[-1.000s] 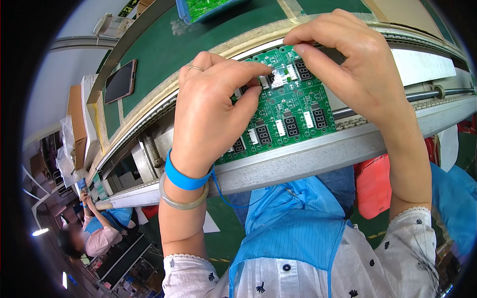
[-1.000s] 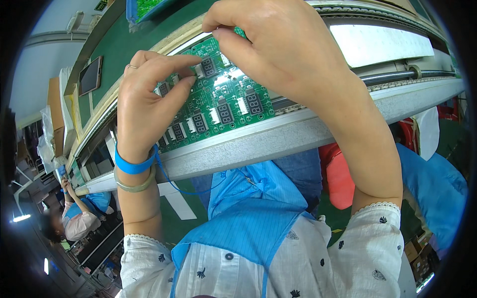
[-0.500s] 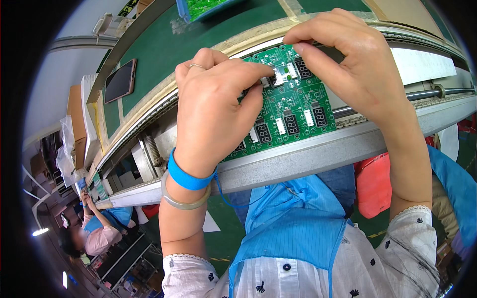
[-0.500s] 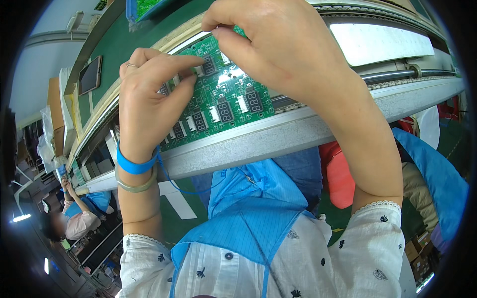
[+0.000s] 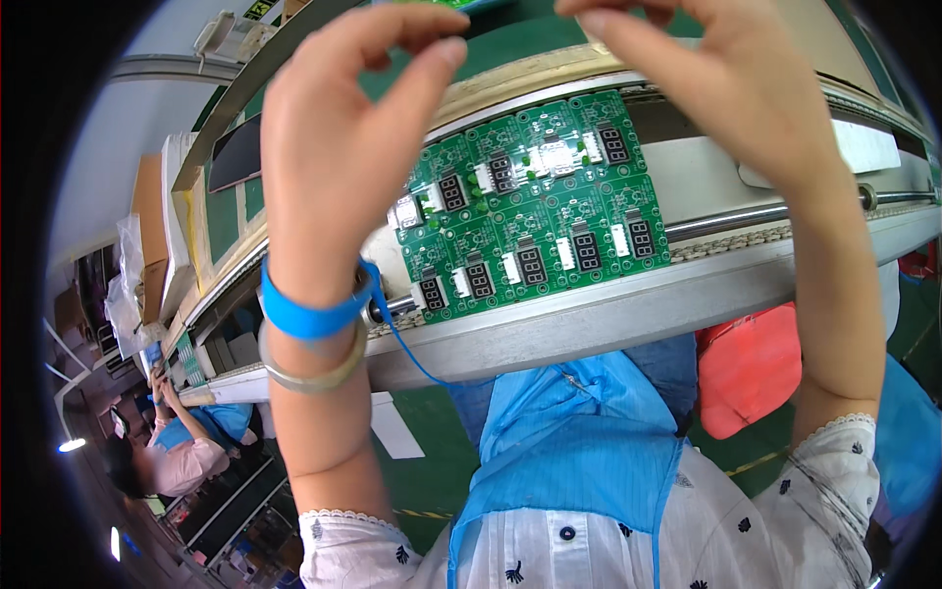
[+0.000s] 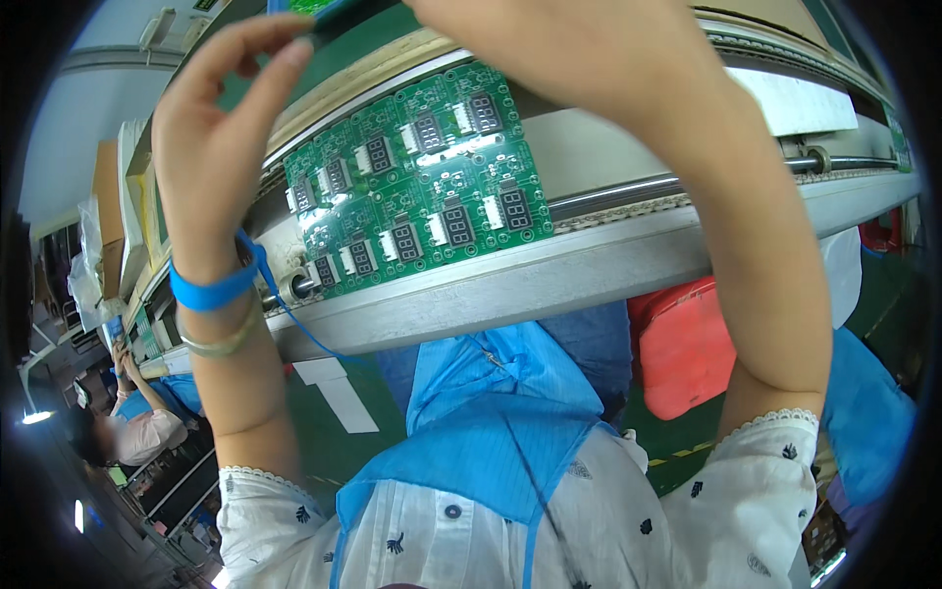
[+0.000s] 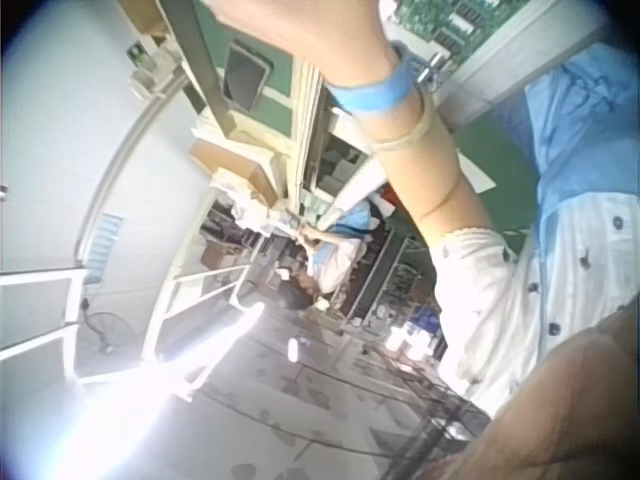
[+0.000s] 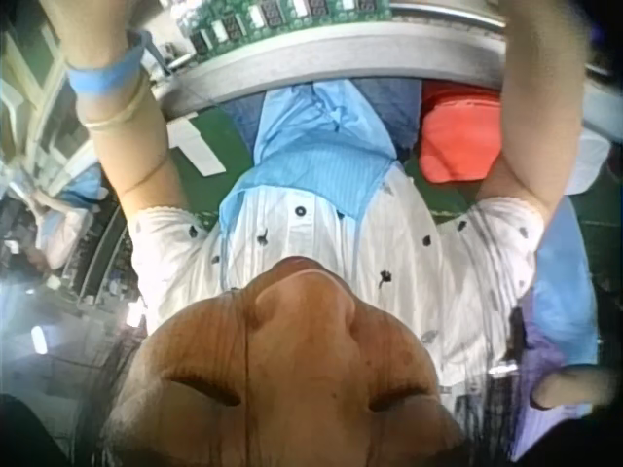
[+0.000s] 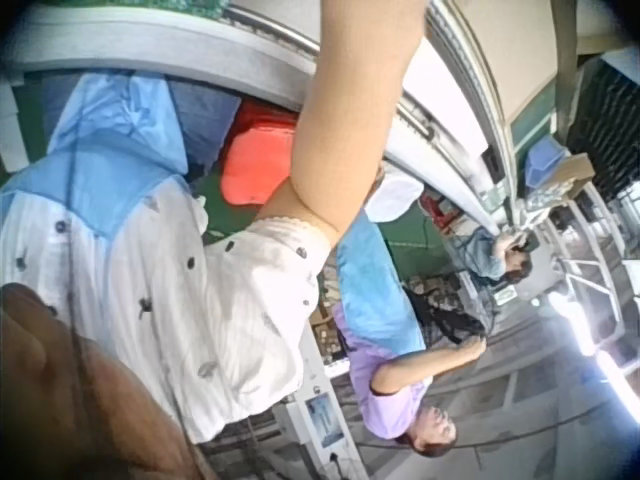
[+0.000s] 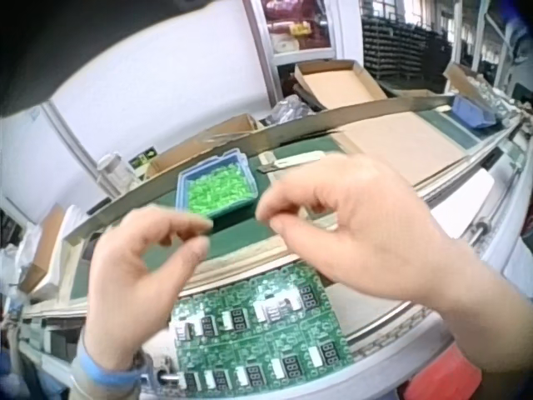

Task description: The person inserts small green electronic components into a green circuit board. They pick components from a blue tray and place them into specific slots on the board, repeating this process for multiple units on an assembly line.

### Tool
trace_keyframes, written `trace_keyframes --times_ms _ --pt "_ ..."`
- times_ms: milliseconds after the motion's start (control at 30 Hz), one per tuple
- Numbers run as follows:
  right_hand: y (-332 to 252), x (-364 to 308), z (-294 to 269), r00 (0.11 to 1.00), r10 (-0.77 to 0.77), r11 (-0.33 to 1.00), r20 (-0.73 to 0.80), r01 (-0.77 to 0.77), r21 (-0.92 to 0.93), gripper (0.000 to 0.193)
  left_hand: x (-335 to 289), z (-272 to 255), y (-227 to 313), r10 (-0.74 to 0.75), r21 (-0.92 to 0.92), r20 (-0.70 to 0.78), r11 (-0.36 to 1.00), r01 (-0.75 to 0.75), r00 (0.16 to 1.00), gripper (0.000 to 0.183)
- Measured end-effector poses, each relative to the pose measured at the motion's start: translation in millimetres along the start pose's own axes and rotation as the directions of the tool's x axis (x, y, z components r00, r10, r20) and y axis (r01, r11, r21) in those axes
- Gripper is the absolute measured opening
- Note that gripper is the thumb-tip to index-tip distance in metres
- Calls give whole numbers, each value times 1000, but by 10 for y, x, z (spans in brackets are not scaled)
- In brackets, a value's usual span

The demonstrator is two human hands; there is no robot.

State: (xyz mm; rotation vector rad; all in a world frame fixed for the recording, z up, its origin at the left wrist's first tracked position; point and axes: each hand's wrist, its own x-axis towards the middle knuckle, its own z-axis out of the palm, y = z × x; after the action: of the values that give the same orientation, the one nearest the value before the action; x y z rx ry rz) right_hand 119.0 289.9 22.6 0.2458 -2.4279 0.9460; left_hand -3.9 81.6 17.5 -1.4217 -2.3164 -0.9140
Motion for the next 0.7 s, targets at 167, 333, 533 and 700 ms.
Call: trace_keyframes --times_ms 167,333,533,700 --pt "292 789 274 988 -149 949 46 156 -275 19 516 -52 -238 -189 86 73 979 182 979 21" --pt "293 1061 469 972 98 728 213 76 -681 18 745 177 -355 -146 379 207 924 59 967 18" --pt "457 1185 628 962 205 747 183 -33 -664 16 715 258 -458 -96 368 167 929 29 981 12" --pt "565 1139 664 990 115 854 82 -56 -517 15 725 325 -588 4 297 24 955 -11 1000 13"
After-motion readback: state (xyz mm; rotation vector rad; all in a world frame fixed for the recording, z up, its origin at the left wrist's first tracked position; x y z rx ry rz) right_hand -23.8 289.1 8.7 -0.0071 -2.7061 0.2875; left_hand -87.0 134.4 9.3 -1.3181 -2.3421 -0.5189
